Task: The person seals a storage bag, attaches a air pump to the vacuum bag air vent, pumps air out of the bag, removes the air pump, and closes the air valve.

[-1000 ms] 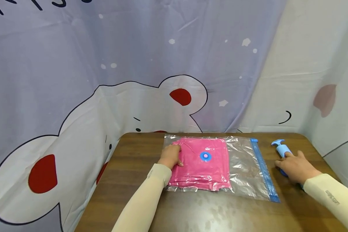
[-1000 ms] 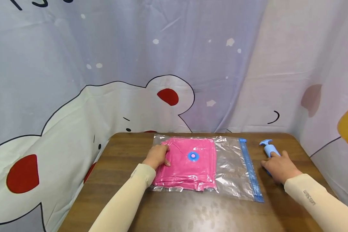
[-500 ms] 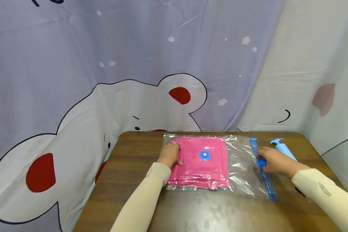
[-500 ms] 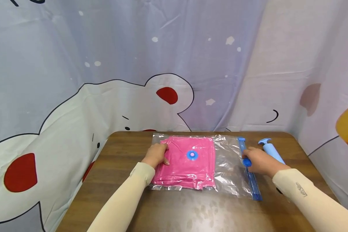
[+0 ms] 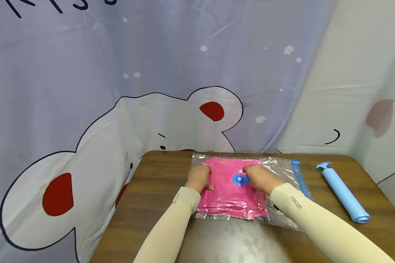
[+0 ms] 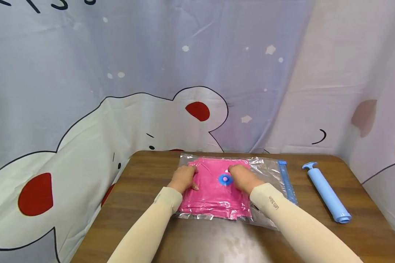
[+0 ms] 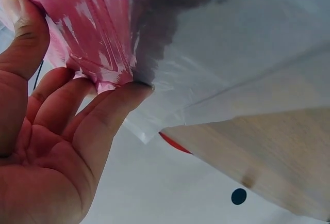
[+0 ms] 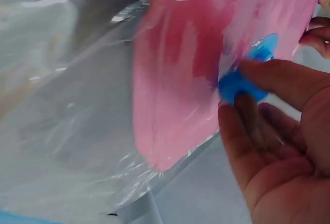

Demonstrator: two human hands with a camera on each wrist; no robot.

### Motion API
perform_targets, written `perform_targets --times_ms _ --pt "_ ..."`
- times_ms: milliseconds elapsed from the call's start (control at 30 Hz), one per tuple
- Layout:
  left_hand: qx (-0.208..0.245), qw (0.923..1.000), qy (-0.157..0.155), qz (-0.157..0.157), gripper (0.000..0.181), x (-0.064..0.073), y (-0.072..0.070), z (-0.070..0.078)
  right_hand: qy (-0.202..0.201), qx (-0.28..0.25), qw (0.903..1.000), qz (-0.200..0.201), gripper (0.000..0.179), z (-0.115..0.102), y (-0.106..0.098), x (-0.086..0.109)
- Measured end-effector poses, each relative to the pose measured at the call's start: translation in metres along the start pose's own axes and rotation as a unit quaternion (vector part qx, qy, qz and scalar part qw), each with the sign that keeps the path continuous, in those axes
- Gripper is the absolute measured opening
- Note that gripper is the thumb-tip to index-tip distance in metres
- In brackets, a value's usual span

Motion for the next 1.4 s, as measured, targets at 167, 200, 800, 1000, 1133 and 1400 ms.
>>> perform_targets --times_ms 167,200,800,1000,1133,1400 --pt "0.011 0.9999 -0.002 0.005 0.08 0.004 -0.001 0.004 0.0 -0.038 0.9993 -0.008 0.042 -0.014 -0.003 -0.003" --pt "0.015 0.9999 -0.002 0.008 0.08 0.004 -0.001 0.004 -0.005 -0.039 0.9992 -0.005 0.039 -0.014 -0.002 -0.004" --pt "0.02 0.9998 -0.003 0.004 0.08 0.003 -0.002 0.0 0.006 -0.021 0.9994 0.028 0.029 -0.013 0.013 -0.017" --pt "0.027 0.9996 0.004 0.01 0.08 0.001 0.002 0.0 0.037 -0.02 0.9991 -0.002 0.061 -0.012 0.009 -0.019" --pt "0.029 0.9995 0.007 0.009 0.079 0.004 -0.001 0.001 -0.027 0.0 0.9987 -0.044 0.057 -0.023 0.001 -0.014" --pt "0.018 0.9996 0.006 0.021 0.076 0.003 -0.002 0.0 -0.053 0.03 0.9966 -0.056 0.034 -0.026 0.005 -0.01"
Point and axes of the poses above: each hand's wrist, its own x-axis away from the middle knuckle, its own y-axis out of the palm, z = x × y, the point moved 8 cm from there along -x, towards the middle knuckle, and after that the axes turned 15 degrees about -z, right-handed, at the moved point
